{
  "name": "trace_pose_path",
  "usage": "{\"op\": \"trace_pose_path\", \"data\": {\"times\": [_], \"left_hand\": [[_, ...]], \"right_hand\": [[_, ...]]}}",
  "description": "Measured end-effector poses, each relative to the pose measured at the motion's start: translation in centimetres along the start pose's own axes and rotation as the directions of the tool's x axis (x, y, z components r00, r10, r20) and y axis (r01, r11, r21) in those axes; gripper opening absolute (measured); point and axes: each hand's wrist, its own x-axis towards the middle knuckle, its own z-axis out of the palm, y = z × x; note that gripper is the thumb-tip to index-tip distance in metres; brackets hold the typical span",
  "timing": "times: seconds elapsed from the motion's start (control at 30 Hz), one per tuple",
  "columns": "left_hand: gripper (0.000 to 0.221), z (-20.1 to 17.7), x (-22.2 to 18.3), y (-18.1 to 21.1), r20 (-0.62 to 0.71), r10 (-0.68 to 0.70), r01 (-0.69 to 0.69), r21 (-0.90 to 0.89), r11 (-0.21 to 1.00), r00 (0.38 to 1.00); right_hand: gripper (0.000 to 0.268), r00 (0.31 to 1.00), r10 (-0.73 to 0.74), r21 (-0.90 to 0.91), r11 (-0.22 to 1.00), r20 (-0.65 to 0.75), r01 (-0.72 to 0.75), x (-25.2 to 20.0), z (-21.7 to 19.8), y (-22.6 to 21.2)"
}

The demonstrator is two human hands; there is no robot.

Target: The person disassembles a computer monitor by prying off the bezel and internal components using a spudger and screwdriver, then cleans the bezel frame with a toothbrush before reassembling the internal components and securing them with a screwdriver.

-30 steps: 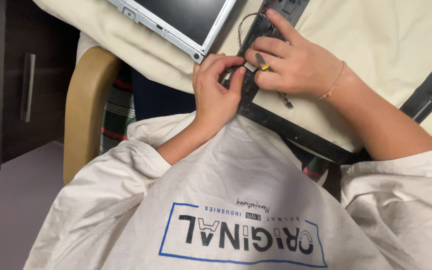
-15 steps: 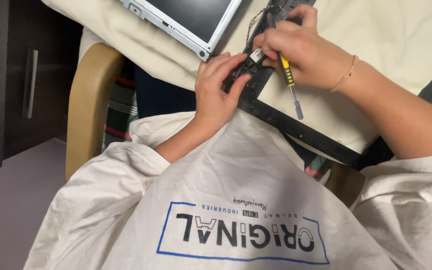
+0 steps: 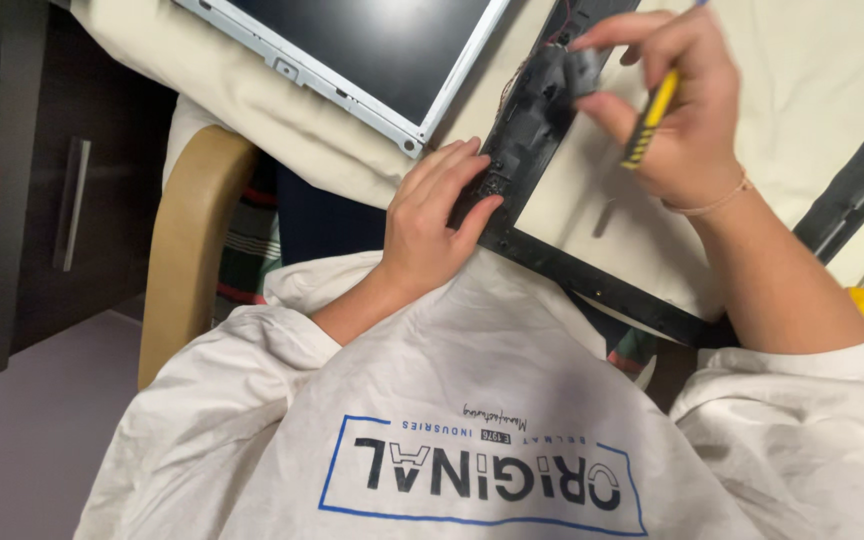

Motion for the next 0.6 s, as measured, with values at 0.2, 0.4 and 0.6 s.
{"op": "trace_pose_path", "data": {"times": [0.2, 0.4, 0.6], "left_hand": [[0.021, -1.4, 1.8, 0.7, 0.035, 0.152, -0.151, -0.017, 0.988, 0.988], [0.025, -1.0, 1.2, -0.3, 0.062, 0.082, -0.082, -0.004, 0.997, 0.995], [0.044, -1.4, 0.6, -0.7, 0.306, -0.158, 0.097, 0.206, 0.974, 0.939]], "right_hand": [[0.035, 0.754, 0.341, 0.469, 0.882, -0.562, -0.05, -2.0, -1.6, -0.8], [0.033, 0.589, 0.566, 0.672, 0.739, -0.577, -0.053, -4.2, -2.9, -2.5], [0.036, 0.675, 0.429, 0.549, 0.835, -0.601, -0.041, -4.1, -2.6, -5.0]]}}
